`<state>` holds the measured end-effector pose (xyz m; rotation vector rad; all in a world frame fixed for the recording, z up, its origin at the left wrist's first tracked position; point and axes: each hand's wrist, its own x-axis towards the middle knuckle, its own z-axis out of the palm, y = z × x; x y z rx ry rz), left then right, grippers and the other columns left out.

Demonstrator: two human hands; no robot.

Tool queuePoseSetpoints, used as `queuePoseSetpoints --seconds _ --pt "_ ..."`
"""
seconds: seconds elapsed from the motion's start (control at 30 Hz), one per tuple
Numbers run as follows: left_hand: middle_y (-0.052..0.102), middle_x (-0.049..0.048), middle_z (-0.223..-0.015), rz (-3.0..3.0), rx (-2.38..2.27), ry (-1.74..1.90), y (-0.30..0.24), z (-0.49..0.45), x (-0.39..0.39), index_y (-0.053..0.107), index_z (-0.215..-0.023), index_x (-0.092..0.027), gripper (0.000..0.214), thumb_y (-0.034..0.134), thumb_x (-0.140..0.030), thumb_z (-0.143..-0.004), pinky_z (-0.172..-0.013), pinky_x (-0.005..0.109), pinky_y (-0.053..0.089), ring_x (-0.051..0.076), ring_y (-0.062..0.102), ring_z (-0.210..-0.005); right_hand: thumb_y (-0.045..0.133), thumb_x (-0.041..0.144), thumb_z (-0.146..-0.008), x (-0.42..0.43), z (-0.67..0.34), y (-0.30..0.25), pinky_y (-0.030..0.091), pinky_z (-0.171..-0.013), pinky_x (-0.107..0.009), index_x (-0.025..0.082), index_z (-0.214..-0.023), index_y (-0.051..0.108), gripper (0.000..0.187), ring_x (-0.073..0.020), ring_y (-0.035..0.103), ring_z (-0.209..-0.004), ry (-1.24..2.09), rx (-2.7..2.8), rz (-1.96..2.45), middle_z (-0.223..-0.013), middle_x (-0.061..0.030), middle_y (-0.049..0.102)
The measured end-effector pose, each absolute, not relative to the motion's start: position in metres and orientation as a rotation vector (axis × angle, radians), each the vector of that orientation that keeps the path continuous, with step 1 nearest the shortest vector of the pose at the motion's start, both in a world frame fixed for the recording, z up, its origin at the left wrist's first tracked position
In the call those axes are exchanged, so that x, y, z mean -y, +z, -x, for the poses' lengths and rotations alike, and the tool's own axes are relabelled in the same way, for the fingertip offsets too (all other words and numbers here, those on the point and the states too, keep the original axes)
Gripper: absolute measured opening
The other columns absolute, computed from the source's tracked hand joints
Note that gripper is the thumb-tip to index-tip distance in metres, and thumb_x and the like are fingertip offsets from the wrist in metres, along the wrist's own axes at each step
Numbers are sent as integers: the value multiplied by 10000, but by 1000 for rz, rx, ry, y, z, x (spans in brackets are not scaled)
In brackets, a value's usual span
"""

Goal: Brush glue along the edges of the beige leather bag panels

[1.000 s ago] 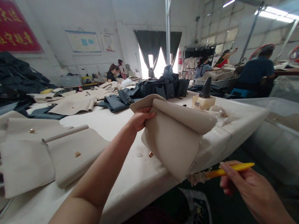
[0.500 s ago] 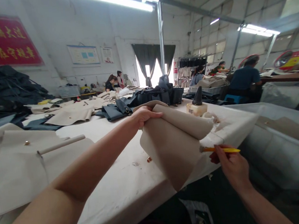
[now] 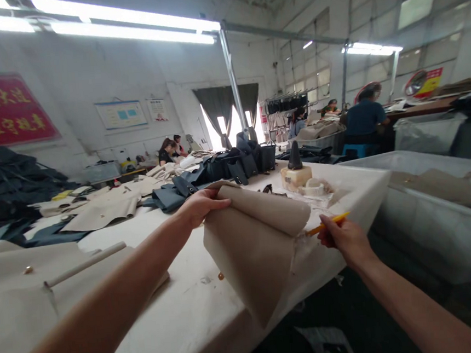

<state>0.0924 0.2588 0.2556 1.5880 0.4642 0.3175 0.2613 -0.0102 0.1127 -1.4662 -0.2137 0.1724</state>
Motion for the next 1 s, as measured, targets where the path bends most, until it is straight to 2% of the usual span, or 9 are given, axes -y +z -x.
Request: queuePoseSetpoints --seconds 0.1,0.27,0.4,0.53,0.73,0.9,1.0 --pt "726 81 -758 -1609 -509 275 258 -95 -252 732 -837 -120 511 933 -264 -390 -625 292 575 201 670 -652 607 362 -894 10 -264 115 476 -412 -171 138 -621 577 355 -106 566 -418 173 129 1450 -549 -59 626" --pt "701 63 -681 -1620 -526 273 268 -102 -247 710 -740 -119 397 924 -247 -431 -527 263 550 171 640 -563 590 241 -909 6 -275 120 438 -358 -189 133 -641 565 290 -120 542 -380 283 92 1485 -514 -55 609" --pt "682 58 -648 -1593 -565 247 277 -110 -244 671 -696 -128 359 914 -215 -446 -536 324 566 202 641 -563 522 288 -977 0 -282 123 463 -418 -176 137 -725 555 296 -95 571 -445 295 69 1510 -562 3 604" --pt "682 62 -658 -1586 -595 239 283 -115 -241 671 -721 -136 352 908 -258 -490 -554 350 567 219 647 -580 572 316 -968 -8 -287 123 450 -422 -177 125 -752 578 288 -69 528 -438 423 111 1603 -577 49 566" --pt "671 36 -645 -1582 -630 237 287 -116 -243 667 -765 -163 415 924 -291 -465 -563 337 551 209 635 -570 566 361 -971 -15 -292 130 488 -471 -190 118 -815 603 291 -73 559 -492 409 164 1661 -642 33 596" --pt "639 26 -598 -1614 -763 327 279 -124 -243 635 -752 -200 449 837 -557 -568 -565 349 531 214 611 -537 588 326 -961 -17 -290 131 484 -463 -192 126 -776 595 273 -71 545 -463 395 182 1703 -602 50 581" --pt "622 51 -576 -1590 -937 334 276 -132 -243 605 -715 -193 382 753 -543 -678 -570 367 529 231 607 -538 580 314 -966 -10 -288 132 485 -451 -193 129 -771 578 269 -78 555 -450 322 181 1690 -579 56 578"
